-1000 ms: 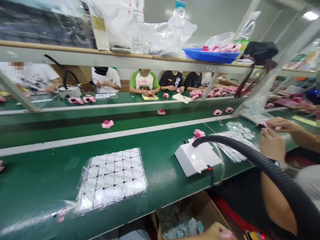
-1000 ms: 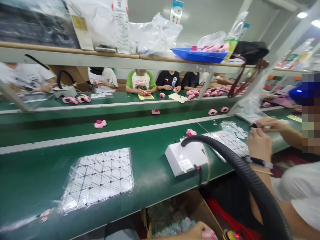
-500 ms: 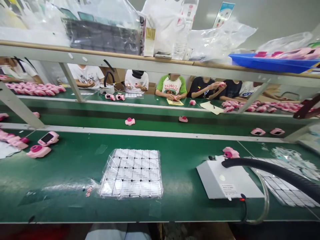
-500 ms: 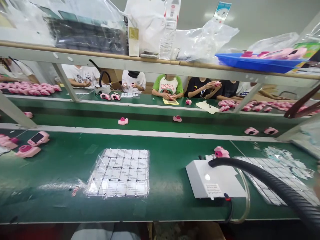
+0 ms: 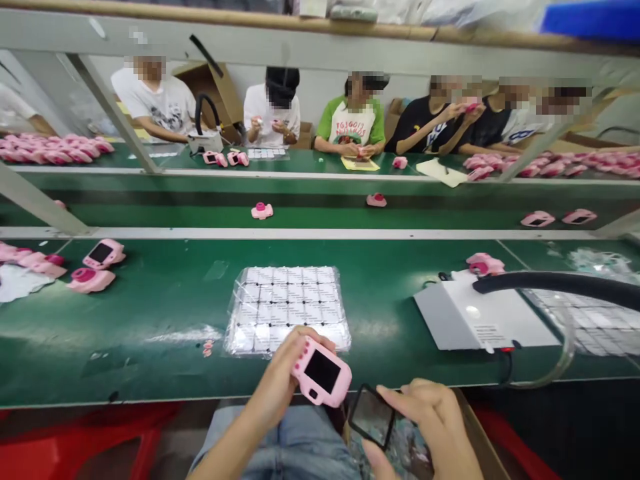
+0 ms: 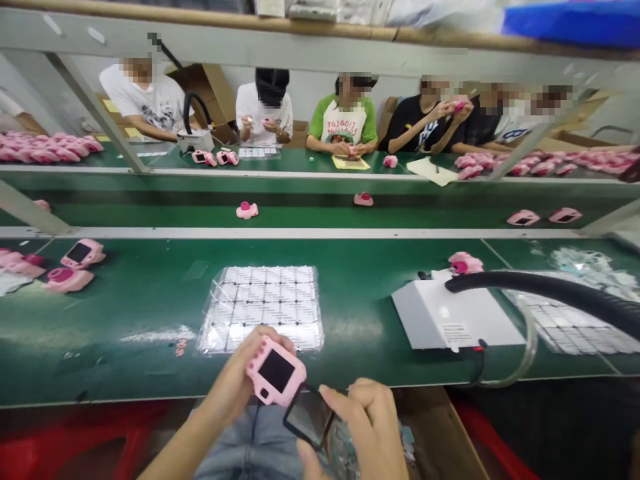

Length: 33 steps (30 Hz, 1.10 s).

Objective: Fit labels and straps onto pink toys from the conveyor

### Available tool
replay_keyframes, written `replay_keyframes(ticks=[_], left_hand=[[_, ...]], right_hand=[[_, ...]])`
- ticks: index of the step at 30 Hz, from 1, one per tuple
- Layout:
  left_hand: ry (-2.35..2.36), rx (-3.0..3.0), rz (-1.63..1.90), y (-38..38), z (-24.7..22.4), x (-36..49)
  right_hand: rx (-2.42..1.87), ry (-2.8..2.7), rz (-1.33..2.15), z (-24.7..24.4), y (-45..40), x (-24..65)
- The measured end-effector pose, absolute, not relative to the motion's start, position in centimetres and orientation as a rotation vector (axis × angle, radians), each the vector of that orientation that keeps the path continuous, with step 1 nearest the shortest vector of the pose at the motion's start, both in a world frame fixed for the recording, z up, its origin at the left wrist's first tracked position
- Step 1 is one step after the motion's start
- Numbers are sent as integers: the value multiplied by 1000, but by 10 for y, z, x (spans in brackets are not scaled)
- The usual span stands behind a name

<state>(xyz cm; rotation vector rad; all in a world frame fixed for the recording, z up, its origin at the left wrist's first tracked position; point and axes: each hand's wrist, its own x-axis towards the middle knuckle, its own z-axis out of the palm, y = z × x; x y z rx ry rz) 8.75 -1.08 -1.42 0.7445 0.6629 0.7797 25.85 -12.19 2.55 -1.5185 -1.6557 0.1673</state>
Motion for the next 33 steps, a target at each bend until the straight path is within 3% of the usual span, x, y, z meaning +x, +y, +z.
replay_keyframes(ticks=[5, 14, 27, 33], left_hand=[[671, 855, 974, -10, 22, 31], [668, 969, 1034, -21, 40, 12], [673, 1088, 1134, -21, 31, 17], [665, 1039, 1225, -19, 25, 20]], right_hand=[[-1374, -2007, -131, 46, -79, 219], [-1319, -2127, -94, 62, -63, 181], [-1318, -2071, -86, 55, -62, 172], [-1392, -1807, 356, 30, -56, 173]])
